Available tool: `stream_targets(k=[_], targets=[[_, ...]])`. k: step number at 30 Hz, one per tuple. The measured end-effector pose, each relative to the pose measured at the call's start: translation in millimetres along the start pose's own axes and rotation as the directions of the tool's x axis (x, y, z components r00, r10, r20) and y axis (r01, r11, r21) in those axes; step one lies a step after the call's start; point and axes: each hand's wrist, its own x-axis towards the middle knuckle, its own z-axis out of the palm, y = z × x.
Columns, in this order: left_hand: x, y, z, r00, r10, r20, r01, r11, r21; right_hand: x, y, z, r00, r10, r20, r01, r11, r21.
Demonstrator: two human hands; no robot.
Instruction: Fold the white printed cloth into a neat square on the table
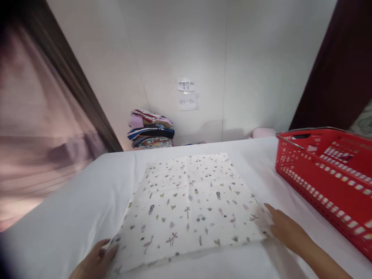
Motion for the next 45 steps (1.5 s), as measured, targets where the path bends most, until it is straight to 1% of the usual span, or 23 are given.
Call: stream_targets(k=[2,3,5,7,9,10,11,12,13,15,17,19,20,23,25,27,29,31,34,36,38,42,45], targets=[[-0.2,16.3,0.2,0.993,0.086,-0.083,-0.082,0.995,0.047,7.1,-16.0,5.8,0.979,-0.188,-0.079,0.176,0.975,-0.134],[1.2,25.6,2.8,0.98,0.162,-0.114,-0.155,0.985,0.074,9.7,-29.8,9.9,0.962,-0.263,-0.077,0.248,0.955,-0.166],[7.2,46.8,12.2,0.934,0.316,-0.165,-0.299,0.947,0.117,12.5,-66.8,19.8,0.93,-0.367,-0.018,0.358,0.917,-0.177],[16.8,70.5,25.3,0.878,0.434,-0.203,-0.41,0.899,0.154,14.5,-109.4,30.2,0.895,-0.441,0.064,0.445,0.879,-0.171],[28.7,92.6,38.4,0.821,0.538,-0.19,-0.506,0.84,0.195,20.5,-146.6,39.8,0.851,-0.51,0.125,0.525,0.833,-0.176],[34.9,101.3,44.1,0.807,0.565,-0.171,-0.527,0.821,0.22,26.1,-160.1,44.2,0.828,-0.542,0.143,0.561,0.806,-0.191],[41.0,107.6,49.0,0.81,0.567,-0.148,-0.526,0.815,0.245,33.5,-169.1,48.2,0.809,-0.567,0.157,0.588,0.779,-0.217],[46.6,111.3,53.0,0.824,0.552,-0.124,-0.508,0.819,0.268,42.5,-173.4,52.0,0.805,-0.57,0.166,0.593,0.764,-0.253],[51.5,112.4,56.1,0.843,0.528,-0.103,-0.483,0.828,0.286,52.3,-173.1,55.5,0.819,-0.548,0.171,0.573,0.764,-0.296],[58.5,108.9,59.9,0.87,0.487,-0.08,-0.444,0.842,0.308,71.4,-161.9,62.0,0.876,-0.454,0.165,0.481,0.789,-0.381],[62.0,102.2,60.7,0.871,0.486,-0.071,-0.444,0.841,0.31,85.4,-144.3,67.8,0.909,-0.394,0.135,0.412,0.804,-0.429],[64.2,96.7,58.9,0.864,0.501,-0.053,-0.464,0.832,0.303,92.4,-128.7,72.4,0.905,-0.411,0.107,0.414,0.797,-0.439],[65.5,94.7,57.3,0.869,0.493,-0.05,-0.457,0.837,0.302,93.7,-123.4,74.1,0.9,-0.425,0.095,0.422,0.793,-0.439],[71.3,90.6,52.4,0.922,0.38,-0.077,-0.34,0.888,0.309,93.7,-119.8,76.4,0.904,-0.417,0.095,0.414,0.798,-0.438],[75.3,88.1,51.0,0.945,0.31,-0.107,-0.264,0.913,0.31,93.1,-128.6,76.9,0.918,-0.386,0.092,0.385,0.812,-0.437],[77.6,86.0,51.6,0.947,0.298,-0.119,-0.252,0.919,0.303,93.2,-146.7,78.6,0.912,-0.402,0.084,0.397,0.811,-0.431],[77.5,85.0,52.6,0.944,0.303,-0.13,-0.254,0.921,0.296,94.2,-171.2,83.6,0.882,-0.463,0.085,0.453,0.785,-0.423],[75.9,85.1,52.4,0.947,0.294,-0.129,-0.249,0.926,0.283,96.0,-195.9,92.6,0.845,-0.522,0.118,0.522,0.753,-0.402],[73.6,85.6,50.4,0.952,0.28,-0.124,-0.242,0.935,0.259,99.6,-219.3,109.5,0.822,-0.53,0.207,0.568,0.739,-0.363],[73.8,85.0,49.4,0.953,0.273,-0.131,-0.237,0.941,0.24,101.8,-223.0,118.3,0.822,-0.515,0.245,0.57,0.742,-0.352],[75.3,83.9,49.3,0.951,0.266,-0.159,-0.229,0.949,0.219,103.1,-221.2,122.6,0.822,-0.511,0.251,0.569,0.743,-0.352],[77.6,83.6,48.9,0.938,0.265,-0.223,-0.225,0.955,0.192,103.7,-218.3,121.2,0.827,-0.508,0.242,0.563,0.744,-0.359],[74.4,84.4,45.1,0.942,0.237,-0.237,-0.198,0.964,0.179,104.2,-221.0,118.0,0.826,-0.508,0.243,0.563,0.743,-0.362]])
